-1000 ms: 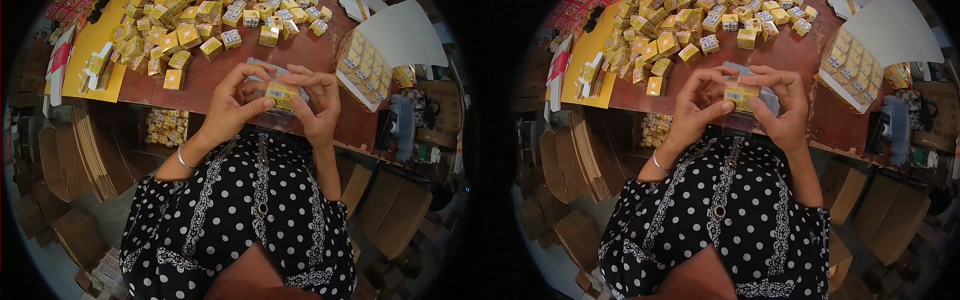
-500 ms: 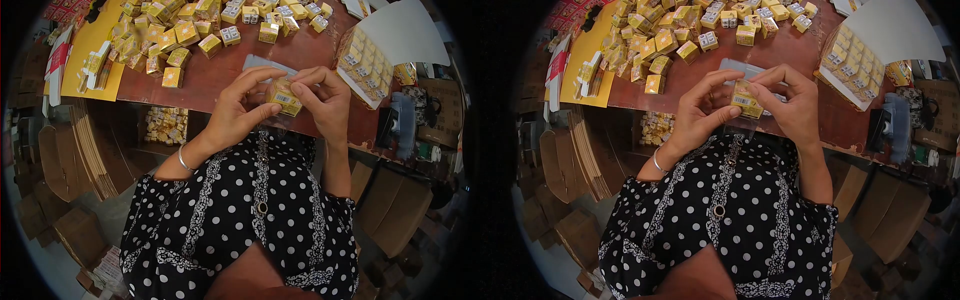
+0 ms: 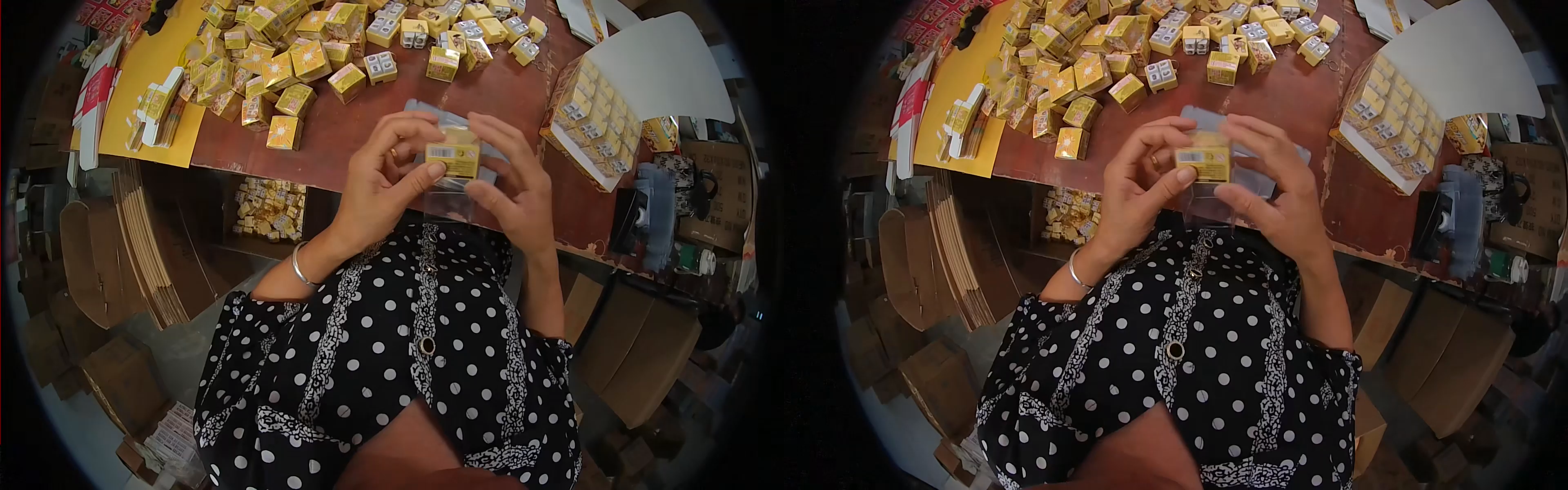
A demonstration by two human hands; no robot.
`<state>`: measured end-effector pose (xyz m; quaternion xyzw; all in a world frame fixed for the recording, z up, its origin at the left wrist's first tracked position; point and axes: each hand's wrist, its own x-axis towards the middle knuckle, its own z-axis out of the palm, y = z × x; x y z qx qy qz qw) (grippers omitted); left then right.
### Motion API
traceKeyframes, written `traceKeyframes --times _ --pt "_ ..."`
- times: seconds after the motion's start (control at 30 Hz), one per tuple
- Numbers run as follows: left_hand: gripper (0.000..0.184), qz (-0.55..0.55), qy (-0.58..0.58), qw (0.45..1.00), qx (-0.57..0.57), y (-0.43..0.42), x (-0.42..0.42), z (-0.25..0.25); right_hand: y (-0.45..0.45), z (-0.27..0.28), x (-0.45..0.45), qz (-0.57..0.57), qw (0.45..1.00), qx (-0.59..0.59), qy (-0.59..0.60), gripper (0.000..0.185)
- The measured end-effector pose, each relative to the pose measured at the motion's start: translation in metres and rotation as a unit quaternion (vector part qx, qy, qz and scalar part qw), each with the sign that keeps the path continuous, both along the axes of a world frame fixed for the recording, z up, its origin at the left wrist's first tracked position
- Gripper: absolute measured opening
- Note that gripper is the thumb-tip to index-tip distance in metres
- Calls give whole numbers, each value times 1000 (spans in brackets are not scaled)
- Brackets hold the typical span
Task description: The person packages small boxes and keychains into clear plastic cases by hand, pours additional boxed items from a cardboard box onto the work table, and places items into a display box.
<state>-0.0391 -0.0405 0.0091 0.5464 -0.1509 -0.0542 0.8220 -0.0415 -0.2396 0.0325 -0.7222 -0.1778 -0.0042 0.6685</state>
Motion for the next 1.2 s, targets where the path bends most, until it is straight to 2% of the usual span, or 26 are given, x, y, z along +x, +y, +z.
traceKeyframes --times 0.03,0.07,0.1,0.17,0.2,0.23,0.27,0.3,0.33,0.37,0.43,0.5,0.53,0.6,0.63,0.7,0.8,0.93,1.0,1.03,1.1,1.13,1.2 --pt "36 21 14 999 -39 0 2 0 5 5 -1 -35 998 16 53 49" --pt "36 21 10 999 -41 3 5 -1 0 3 1 8 992 32 121 66" --pt "40 15 11 1000 -5 7 7 -2 -6 4 5 8 993 30 117 66" --pt "44 11 9 999 28 13 11 -1 -16 7 16 53 981 -134 129 55" --pt "51 -11 4 994 112 16 11 5 -17 16 22 52 981 -135 127 55" --pt "59 -34 -2 980 195 18 13 10 -17 30 30 107 968 -214 78 48" --pt "59 -35 -3 980 194 20 15 14 -17 37 37 160 943 -290 29 41" --pt "62 -60 -52 962 262 21 17 18 -18 36 45 159 943 -292 29 41" --pt "66 -83 -101 936 327 23 19 20 -20 35 54 192 948 -252 37 33" --pt "66 -82 -103 936 325 26 21 18 -21 34 66 225 950 -212 44 26" --pt "65 -105 -60 942 313 33 24 12 -27 38 100 91 979 -144 111 23" --pt "61 -98 -49 948 298 41 26 3 -36 -3 147 -119 966 -226 -50 18" --pt "57 -95 -39 953 285 44 27 -1 -35 -12 163 -118 966 -225 -51 18" --pt "56 -94 -13 962 254 46 27 -6 -32 -22 190 -123 928 -350 -24 21" --pt "56 -96 14 970 223 47 27 -7 -30 -30 202 -121 928 -351 -25 21" --pt "54 -83 33 975 201 47 27 -6 -23 -46 220 -37 840 -472 -266 28" --pt "53 -74 70 978 180 51 28 0 -16 -55 234 13 822 -526 -217 37" --pt "53 -54 145 978 139 55 28 -9 -12 -46 231 15 819 -534 -209 47" --pt "53 -30 138 985 101 55 30 -11 -18 -34 223 -2 865 -464 -190 50" --pt "52 -6 130 989 64 55 30 -12 -22 -31 218 -1 864 -465 -190 50" --pt "51 1 124 990 61 56 33 -13 -31 -25 204 -16 967 -255 -10 50" --pt "50 6 118 991 60 56 35 -13 -33 -18 194 -19 966 -257 -10 50" --pt "50 9 129 990 63 53 36 -14 -37 3 173 50 993 -104 0 50"
